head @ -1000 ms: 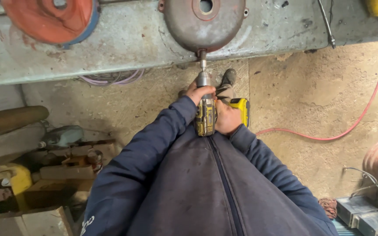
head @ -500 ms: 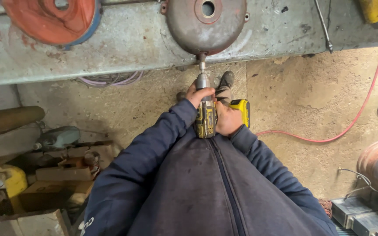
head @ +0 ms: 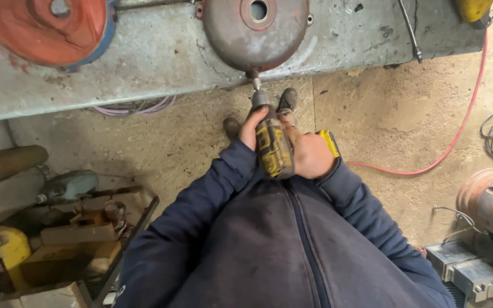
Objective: Unscrew several bolts from a metal motor or pump casing using a cordless power driver to disassemble the unit.
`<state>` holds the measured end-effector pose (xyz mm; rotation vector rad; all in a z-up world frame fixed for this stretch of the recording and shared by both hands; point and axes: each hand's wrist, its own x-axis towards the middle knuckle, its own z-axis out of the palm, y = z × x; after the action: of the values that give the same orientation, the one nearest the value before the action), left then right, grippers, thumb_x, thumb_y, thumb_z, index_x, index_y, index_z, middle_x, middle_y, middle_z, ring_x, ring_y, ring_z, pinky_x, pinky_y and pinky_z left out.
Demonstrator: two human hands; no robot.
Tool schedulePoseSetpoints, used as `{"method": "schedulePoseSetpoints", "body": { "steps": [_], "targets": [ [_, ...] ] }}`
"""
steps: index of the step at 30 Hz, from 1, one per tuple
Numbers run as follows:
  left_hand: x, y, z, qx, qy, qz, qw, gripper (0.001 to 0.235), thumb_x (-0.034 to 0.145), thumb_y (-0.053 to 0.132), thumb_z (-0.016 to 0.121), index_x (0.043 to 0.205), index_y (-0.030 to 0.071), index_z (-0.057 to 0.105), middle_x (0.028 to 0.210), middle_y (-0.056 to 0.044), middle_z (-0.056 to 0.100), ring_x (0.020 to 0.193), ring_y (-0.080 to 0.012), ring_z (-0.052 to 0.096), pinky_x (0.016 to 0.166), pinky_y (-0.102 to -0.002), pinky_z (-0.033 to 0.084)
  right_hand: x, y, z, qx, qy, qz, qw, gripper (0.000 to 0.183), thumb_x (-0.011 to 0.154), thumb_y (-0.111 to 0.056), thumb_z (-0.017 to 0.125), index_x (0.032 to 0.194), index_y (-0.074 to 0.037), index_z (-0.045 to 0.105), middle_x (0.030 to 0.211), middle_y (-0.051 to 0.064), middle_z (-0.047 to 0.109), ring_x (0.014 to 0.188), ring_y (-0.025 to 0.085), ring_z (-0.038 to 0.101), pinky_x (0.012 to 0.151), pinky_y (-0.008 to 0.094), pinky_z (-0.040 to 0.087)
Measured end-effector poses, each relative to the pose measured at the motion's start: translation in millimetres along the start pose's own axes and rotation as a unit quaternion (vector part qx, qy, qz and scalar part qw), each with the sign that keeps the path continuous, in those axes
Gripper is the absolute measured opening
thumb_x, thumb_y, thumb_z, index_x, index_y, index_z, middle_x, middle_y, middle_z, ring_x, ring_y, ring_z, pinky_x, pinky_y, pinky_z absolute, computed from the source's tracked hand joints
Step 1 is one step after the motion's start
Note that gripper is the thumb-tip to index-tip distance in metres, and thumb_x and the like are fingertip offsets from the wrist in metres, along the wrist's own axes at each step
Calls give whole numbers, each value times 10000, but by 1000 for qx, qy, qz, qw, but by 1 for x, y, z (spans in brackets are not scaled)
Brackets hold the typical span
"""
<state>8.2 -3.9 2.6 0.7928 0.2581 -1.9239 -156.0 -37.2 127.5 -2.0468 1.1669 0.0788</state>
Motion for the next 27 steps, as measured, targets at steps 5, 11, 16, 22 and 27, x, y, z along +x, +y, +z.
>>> {"method": "schedulePoseSetpoints", "body": {
  "steps": [5, 11, 16, 22, 27],
  "targets": [
    [-6, -9, 19, -118, -148, -14, 982, 604, 1024, 519, 522, 1263, -29, 607, 1123, -165, 705, 992, -283, 703, 920, -407, 565, 7, 12, -38, 106, -37, -40, 993, 582, 792, -364, 776, 1235, -22, 618, 851, 220, 727, 778, 356, 728, 725, 434, 563],
    [-43, 3, 37, 203, -15, 281, 938, 814, 968, 579, 577, 1537, 45, 347, 1517, -172, 451, 1383, -320, 485, 1153, -449, 419, 24, 11, -89, 201, -113, -8, 973, 527, 791, -363, 789, 1183, -30, 673, 935, 122, 761, 835, 198, 731, 770, 346, 574],
    [-50, 80, 88, 539, -103, 590, 592, 862, 947, 619, 661, 1574, 111, 357, 1633, -207, 363, 1493, -363, 409, 1277, -438, 364, 54, 28, -118, 232, -157, 63, 958, 578, 761, -337, 831, 1237, -64, 649, 945, 93, 742, 810, 177, 701, 713, 352, 579],
    [10, 136, 106, 552, -323, 526, 561, 857, 880, 676, 869, 1384, 56, 561, 1333, -122, 688, 1261, -271, 738, 1132, -390, 604, 101, -58, -143, -62, -220, 164, 960, 294, 785, -282, 833, 914, -33, 744, 673, 99, 677, 605, 235, 630, 593, 402, 499],
    [74, 131, 65, 391, -344, 484, 703, 594, 929, 342, 900, 1328, 29, 589, 1157, -76, 694, 1026, -178, 672, 857, -331, 595, 131, -22, -128, 96, -273, 275, 917, 355, 847, -290, 783, 727, -50, 551, 572, 47, 473, 479, 198, 431, 431, 391, 337]
  ]
}}
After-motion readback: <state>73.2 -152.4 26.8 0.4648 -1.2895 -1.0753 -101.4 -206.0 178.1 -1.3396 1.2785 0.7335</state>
